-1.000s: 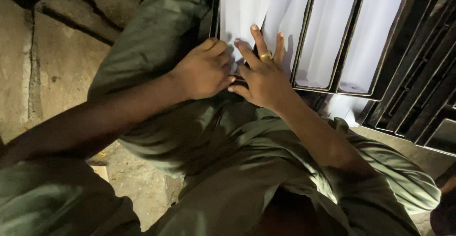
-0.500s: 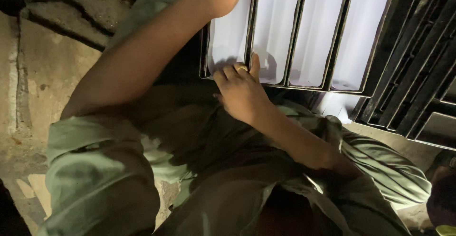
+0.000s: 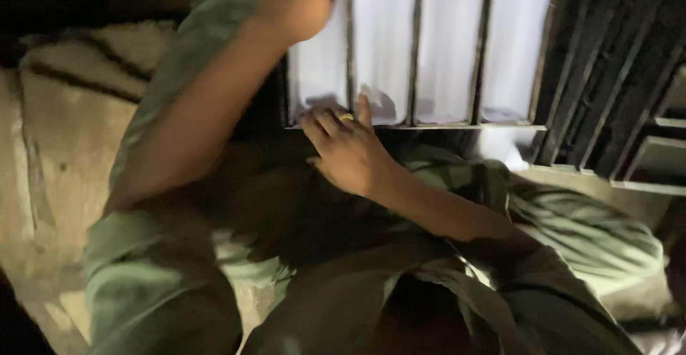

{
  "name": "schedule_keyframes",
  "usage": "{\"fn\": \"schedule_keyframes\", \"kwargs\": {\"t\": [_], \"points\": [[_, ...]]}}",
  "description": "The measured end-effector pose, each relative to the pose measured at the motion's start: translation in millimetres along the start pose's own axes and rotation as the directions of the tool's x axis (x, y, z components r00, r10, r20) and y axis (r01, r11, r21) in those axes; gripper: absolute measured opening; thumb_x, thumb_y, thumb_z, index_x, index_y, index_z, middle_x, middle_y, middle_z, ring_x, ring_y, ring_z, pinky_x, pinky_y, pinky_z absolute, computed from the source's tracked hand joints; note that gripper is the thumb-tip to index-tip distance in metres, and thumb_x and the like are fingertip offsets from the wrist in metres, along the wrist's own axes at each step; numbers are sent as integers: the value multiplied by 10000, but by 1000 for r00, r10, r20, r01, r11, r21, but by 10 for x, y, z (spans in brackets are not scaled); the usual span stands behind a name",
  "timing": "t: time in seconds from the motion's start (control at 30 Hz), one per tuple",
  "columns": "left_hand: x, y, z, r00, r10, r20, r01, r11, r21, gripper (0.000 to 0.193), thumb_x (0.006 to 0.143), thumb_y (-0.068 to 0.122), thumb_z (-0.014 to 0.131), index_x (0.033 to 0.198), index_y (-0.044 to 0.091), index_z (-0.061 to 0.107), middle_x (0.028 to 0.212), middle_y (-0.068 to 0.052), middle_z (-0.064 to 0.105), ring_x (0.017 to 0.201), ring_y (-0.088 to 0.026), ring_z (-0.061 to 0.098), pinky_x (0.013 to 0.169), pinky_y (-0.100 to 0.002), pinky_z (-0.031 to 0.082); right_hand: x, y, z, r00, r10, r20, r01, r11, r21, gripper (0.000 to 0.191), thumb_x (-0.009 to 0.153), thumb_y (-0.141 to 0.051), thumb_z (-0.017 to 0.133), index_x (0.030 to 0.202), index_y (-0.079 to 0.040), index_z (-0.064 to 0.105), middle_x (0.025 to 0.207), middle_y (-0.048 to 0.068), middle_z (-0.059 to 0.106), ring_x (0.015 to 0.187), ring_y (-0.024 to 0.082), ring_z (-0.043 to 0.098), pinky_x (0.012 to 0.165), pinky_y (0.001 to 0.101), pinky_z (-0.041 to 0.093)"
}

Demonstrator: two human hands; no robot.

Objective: The person sits on the floor and repeatedly folds white paper sheets to line rectangular metal trays. They place each folded sheet into a tray compartment, smooth it, and continue the process with additional trays and paper.

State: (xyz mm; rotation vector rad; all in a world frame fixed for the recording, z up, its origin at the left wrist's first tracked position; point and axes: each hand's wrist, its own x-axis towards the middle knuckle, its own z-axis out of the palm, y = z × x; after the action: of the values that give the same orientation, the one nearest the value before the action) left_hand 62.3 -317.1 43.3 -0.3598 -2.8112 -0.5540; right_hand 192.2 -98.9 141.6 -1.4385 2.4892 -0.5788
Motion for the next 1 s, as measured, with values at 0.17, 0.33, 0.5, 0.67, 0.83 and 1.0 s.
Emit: {"fn": "schedule_keyframes", "kwargs": {"t": [0.17, 0.33, 0.5, 0.67, 0.83, 1.0], "points": [[-306, 46, -387, 993, 36, 116, -26, 996, -86, 315, 1098, 324, 568, 1209, 34, 509, 1118, -229, 549, 1028, -413, 558, 900, -535, 450, -943, 972, -452, 897, 279, -342, -139, 914, 380, 459, 988, -246, 689, 1331, -160, 396, 1515, 121, 437, 1468, 348, 416, 1191, 609, 257], [-649, 152, -189, 978, -210, -1, 185, 866, -465, 559, 1186, 384, 423, 1533, -10, 230, 1539, -257, 332, 1427, -396, 386, 1216, -488, 370, -2949, 2434, -890, 254, 577, -776, -607, 719, 337, 621, 897, 123, 512, 1488, -54, 431, 1482, 213, 407, 1390, 400, 514, 1030, 417, 604], [-572, -4, 327, 784, -571, 244, 508, 364, -781, 717, 1178, 525, 439, 1633, -9, 294, 1656, -210, 486, 1506, -320, 519, 1275, -435, 434, -4345, 3048, -872, -47, 899, -436, -997, -18, 70, 427, 975, -118, 661, 1340, 57, 522, 1327, 305, 562, 1250, 457, 540, 1080, 545, 439], [-485, -237, 648, 680, -699, 219, 562, 306, -769, 810, 1058, 691, 491, 1478, -1, 518, 1470, -166, 628, 1330, -302, 635, 1139, -410, 533, -4247, 3155, -577, -375, 924, -71, -98, 36, 995, 293, 907, -128, 583, 1107, 66, 675, 1012, 150, 730, 897, 280, 696, 788, 480, 583], [-390, -228, 573, 872, -484, -74, 128, 372, -919, 775, 1152, 603, 491, 1591, -20, 356, 1596, -224, 485, 1487, -354, 488, 1289, -476, 414, -4036, 3082, -629, -274, 962, 12, -196, -68, 978, 248, 954, -80, 554, 1069, 89, 693, 948, 172, 742, 793, 294, 725, 651, 432, 571], [-223, 199, 127, 945, -298, -138, 265, 940, -216, 550, 1219, 361, 360, 1637, 25, 237, 1610, -215, 467, 1450, -373, 512, 1248, -477, 391, -4293, 2637, -647, -276, 958, -78, 24, 88, 996, 238, 1000, -33, 525, 1030, 113, 711, 884, 194, 754, 689, 308, 753, 515, 383, 558]]}}
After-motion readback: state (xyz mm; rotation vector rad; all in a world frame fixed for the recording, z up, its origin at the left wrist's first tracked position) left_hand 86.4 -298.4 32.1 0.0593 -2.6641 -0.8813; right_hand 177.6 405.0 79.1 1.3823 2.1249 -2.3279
